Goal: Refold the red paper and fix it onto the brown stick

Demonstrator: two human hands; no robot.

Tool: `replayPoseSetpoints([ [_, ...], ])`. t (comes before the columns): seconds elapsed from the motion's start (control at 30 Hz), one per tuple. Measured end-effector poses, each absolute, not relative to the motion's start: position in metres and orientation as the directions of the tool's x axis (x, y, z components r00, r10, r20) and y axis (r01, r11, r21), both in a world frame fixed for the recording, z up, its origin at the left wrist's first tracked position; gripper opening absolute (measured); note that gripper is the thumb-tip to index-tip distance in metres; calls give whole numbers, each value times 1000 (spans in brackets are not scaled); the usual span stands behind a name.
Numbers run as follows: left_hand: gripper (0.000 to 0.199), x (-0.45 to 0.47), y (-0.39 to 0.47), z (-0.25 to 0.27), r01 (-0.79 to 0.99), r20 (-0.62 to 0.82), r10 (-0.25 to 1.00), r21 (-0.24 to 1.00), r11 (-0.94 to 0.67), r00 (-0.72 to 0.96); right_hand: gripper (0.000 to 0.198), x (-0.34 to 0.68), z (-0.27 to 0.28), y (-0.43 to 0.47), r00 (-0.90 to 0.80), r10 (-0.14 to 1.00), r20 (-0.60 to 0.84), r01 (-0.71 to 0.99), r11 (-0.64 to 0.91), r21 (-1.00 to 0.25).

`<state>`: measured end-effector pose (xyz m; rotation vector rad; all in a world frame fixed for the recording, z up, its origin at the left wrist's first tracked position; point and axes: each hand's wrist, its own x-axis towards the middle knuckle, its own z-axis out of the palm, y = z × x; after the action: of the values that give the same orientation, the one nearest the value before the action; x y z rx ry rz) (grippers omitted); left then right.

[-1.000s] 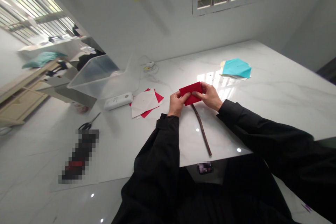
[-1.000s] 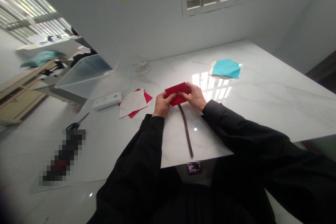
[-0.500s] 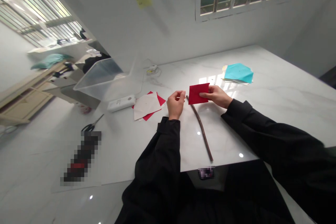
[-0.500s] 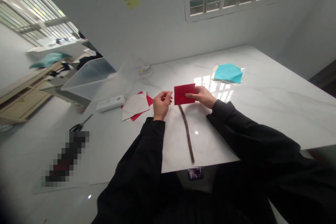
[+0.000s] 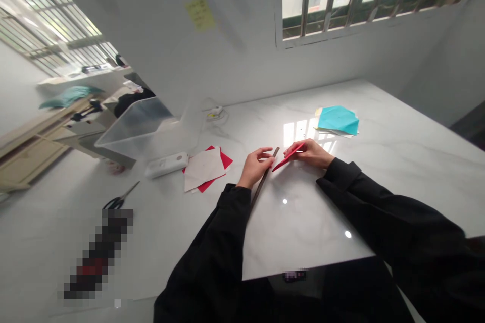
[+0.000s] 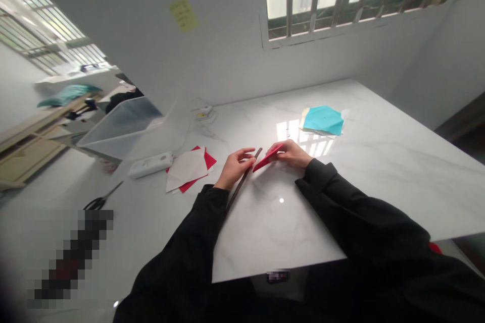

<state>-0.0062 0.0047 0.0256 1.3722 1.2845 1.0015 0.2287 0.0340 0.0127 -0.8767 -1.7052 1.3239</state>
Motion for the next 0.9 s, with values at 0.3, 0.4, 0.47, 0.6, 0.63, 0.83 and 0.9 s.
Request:
replayPoseSetpoints([
  [0.3,40,-16,3,37,29,-121,962,993,118,244,30,221,10,33,-358,876,324,4,348,-937],
  [0.4,43,-19,4,36,21,-144,949,989,144,282,30,219,9,33,-304,885,353,1,371,-929],
  [0.47,44,-21,5,35,28,-141,941,990,139,309,31,219,9,33,-300,888,348,-8,362,-932],
  [0.6,43,-24,4,34,52,-114,927,993,102,357,33,220,9,32,-309,894,326,-13,339,-941],
  [0.63,43,-24,4,34,58,-112,925,994,97,363,33,220,9,32,-305,896,322,-12,335,-942],
  [0.83,39,-25,1,42,80,-142,904,990,120,403,33,219,10,31,-316,901,297,-30,303,-953],
  [0.9,38,-24,0,45,86,-151,900,988,127,408,33,218,11,30,-322,902,288,-33,293,-956],
])
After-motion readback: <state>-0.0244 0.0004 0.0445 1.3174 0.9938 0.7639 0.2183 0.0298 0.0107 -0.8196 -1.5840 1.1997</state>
